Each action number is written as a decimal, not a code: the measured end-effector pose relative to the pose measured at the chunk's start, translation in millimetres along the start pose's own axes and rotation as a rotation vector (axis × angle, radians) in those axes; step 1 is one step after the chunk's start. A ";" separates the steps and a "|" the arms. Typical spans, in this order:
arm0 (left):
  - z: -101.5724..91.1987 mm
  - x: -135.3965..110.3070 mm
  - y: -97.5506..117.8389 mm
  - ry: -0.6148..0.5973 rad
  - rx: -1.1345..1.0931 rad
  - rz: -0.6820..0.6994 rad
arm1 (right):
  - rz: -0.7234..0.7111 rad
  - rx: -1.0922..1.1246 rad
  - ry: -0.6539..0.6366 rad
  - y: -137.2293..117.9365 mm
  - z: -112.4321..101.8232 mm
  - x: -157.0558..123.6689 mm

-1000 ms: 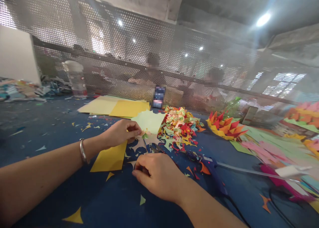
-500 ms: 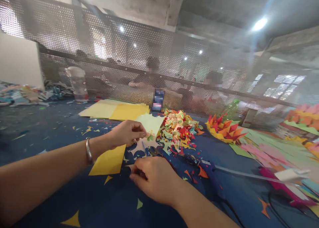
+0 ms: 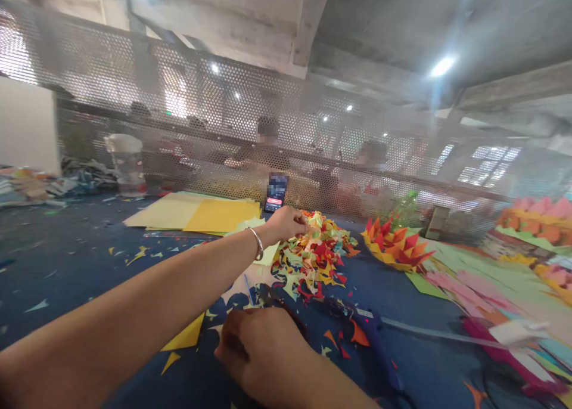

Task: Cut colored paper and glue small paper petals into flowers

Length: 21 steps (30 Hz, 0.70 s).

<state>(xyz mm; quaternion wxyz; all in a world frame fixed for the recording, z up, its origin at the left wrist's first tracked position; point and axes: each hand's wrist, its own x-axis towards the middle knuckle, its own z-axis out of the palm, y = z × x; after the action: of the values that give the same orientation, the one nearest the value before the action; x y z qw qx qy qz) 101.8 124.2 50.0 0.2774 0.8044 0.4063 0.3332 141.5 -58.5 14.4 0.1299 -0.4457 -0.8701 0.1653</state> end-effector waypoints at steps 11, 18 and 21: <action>37.2 33.3 -1.2 0.006 0.122 0.000 | 0.004 0.062 -0.025 7.3 2.3 0.9; 44.0 35.6 -1.7 -0.097 0.209 -0.039 | -0.055 0.094 0.001 4.6 -0.5 4.0; 45.2 39.7 -1.7 -0.124 0.226 -0.045 | -0.050 0.102 -0.019 3.8 -0.9 5.4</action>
<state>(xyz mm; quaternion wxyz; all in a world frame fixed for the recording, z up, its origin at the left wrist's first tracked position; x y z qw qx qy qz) 153.1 150.5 32.9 0.2172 0.8401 0.4414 0.2287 141.6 -51.8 14.1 0.1483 -0.4152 -0.8725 0.2106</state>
